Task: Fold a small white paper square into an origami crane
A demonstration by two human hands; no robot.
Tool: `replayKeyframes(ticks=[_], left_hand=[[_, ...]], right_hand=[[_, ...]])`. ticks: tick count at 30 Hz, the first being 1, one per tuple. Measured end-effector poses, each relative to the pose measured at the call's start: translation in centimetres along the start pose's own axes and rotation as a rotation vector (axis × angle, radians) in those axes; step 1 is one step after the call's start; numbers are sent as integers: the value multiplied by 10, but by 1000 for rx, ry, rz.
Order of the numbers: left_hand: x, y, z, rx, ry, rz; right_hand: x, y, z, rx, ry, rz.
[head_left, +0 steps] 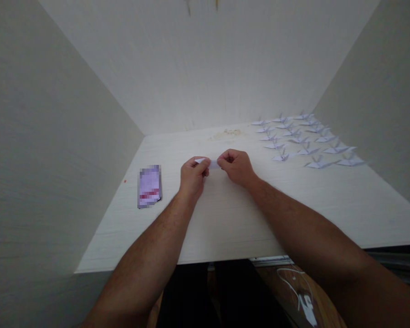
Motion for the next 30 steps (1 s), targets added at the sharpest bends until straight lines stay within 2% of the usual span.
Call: replayKeyframes(ticks=[7,10,14,17,22,30], left_hand=[[-2,1,2,-15,-3,42],[-2,2,1,-5,25,58],[0,3,-1,36,-18,54],[2,2,-1,75,-80,-2],[1,1,-1,132,-202,-86],[2,0,3,87,-221,-41]], right_hand=[[-7,-2,-8,117,-250,-116],[-7,-1,-11,148,-226,-143],[-5,0,-7,111,-208,-135],[-4,-2,-4,64,-223,-128],[-6,-2,-8,86,-133,-60],[-6,1,-4,-11,-87,20]])
Point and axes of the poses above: each hand's wrist, its own y-axis away from the middle knuckle, its own z-axis out of the back of the hand, x = y × z, the point moved 5 cm from there along -y, towards the middle knuckle, and after that the axes turned 12 degrees about -z, right-handed, at the moved point
